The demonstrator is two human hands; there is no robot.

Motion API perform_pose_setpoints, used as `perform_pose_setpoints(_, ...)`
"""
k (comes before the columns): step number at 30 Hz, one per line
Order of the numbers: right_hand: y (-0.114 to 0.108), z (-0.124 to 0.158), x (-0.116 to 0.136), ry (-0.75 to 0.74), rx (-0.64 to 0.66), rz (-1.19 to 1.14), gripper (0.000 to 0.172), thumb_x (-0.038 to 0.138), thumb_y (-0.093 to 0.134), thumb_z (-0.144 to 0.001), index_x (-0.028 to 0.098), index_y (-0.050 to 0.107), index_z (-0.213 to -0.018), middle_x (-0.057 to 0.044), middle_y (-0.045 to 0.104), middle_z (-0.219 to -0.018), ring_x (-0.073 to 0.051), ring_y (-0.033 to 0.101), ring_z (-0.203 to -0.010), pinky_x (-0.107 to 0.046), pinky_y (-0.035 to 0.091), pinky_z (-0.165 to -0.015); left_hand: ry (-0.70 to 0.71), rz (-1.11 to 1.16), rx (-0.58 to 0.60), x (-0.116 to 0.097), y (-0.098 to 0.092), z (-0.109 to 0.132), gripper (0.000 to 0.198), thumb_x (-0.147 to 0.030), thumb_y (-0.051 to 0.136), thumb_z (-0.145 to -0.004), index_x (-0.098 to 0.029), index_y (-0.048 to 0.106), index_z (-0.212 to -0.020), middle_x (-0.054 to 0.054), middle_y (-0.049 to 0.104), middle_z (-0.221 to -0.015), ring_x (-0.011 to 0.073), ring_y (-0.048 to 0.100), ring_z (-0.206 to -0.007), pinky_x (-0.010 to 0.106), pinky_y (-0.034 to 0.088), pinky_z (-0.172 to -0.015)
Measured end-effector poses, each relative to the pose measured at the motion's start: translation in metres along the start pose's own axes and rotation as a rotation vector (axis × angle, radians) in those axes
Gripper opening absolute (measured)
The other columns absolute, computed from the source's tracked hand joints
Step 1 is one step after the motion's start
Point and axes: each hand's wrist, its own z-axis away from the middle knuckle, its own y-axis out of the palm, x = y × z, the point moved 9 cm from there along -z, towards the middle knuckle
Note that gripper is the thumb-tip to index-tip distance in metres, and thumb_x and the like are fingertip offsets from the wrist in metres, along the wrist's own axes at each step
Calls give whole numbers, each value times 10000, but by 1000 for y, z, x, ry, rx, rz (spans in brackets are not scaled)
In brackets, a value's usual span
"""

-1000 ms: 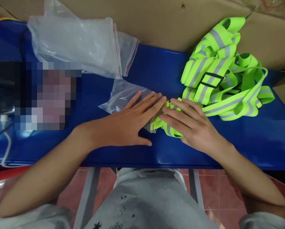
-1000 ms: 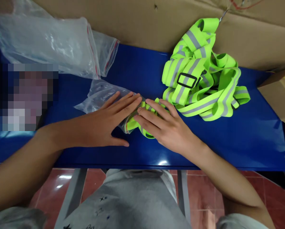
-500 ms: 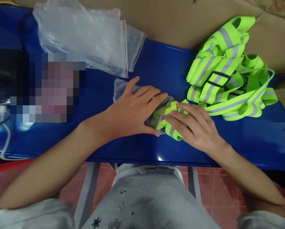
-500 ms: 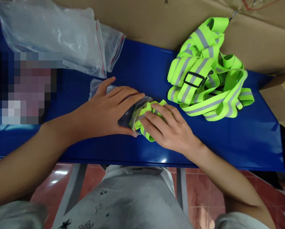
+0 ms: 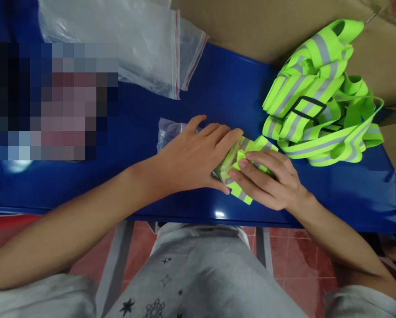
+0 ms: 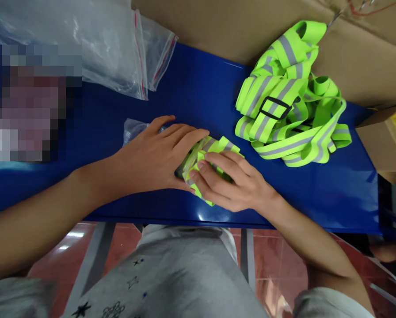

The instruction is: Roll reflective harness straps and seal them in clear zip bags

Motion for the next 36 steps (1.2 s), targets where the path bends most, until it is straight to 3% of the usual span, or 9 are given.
perform_pose_setpoints(3,0,-2,4,8,-10,22,249,252,801,-916,364,759,-1134,70,765,-1227,-217,676,-1274,-447,534,-1167,-8,30,7,1,2,0,794,-597,753,-886,-71,505,-1427,184,703,-1273,388,688,-1169,528,501,-1047)
perform_pose_setpoints(7,14,0,-8,212,53,-177,346,255,771,-930,312,695,-1263,-1,711,-1275,-298,585,-1411,-659,275,-1323,-4,69,9,5,3,-1,621,-476,678,-959,-84,510,-1410,157,693,-1277,348,687,-1167,472,511,-1013)
perform_pose_setpoints(12,33,11,-21,428,48,-538,632,630,763,-882,254,570,-1352,-146,465,-1517,-408,402,-1562,-686,431,-1224,-3,79,-9,9,2,-3,682,-511,729,-921,-90,500,-1407,154,682,-1262,356,683,-1135,480,516,-995)
perform_pose_setpoints(17,42,19,-32,644,78,-488,477,496,701,-976,197,571,-1324,-218,484,-1548,-408,419,-1556,-671,445,-1201,-48,80,34,12,6,-5,810,-610,769,-878,-97,503,-1445,177,688,-1269,387,678,-1171,489,503,-1015)
perform_pose_setpoints(20,43,21,-33,614,119,-428,355,383,695,-991,203,628,-1289,-205,575,-1472,-358,569,-1432,-581,541,-1118,-82,141,65,14,8,-4,925,-634,796,-842,-118,445,-1524,188,659,-1372,403,645,-1276,505,463,-1093)
perform_pose_setpoints(23,32,16,-28,445,36,-421,295,324,693,-988,242,669,-1271,-149,630,-1411,-313,634,-1342,-512,581,-1054,-128,192,64,18,6,-1,1027,-666,831,-787,-152,397,-1563,184,634,-1441,402,624,-1331,506,447,-1122)
perform_pose_setpoints(28,22,11,-25,371,9,-435,195,285,706,-979,313,727,-1172,-35,724,-1242,-214,700,-1181,-409,590,-1055,-87,249,74,14,8,2,908,-571,842,-819,-136,442,-1508,182,665,-1412,381,634,-1317,520,456,-1107)
perform_pose_setpoints(32,19,8,-12,228,-24,-454,391,580,722,-941,303,690,-1215,-75,657,-1333,-303,641,-1315,-593,507,-1174,-28,418,103,6,10,2,886,-471,871,-815,-191,415,-1521,106,689,-1356,296,682,-1183,447,533,-1020)
perform_pose_setpoints(36,26,15,-26,452,-85,-528,391,573,680,-969,277,614,-1215,-99,539,-1419,-365,535,-1460,-706,396,-1237,-84,508,19,10,2,-1,897,-327,842,-849,-178,340,-1578,106,595,-1511,256,629,-1286,394,548,-1102)
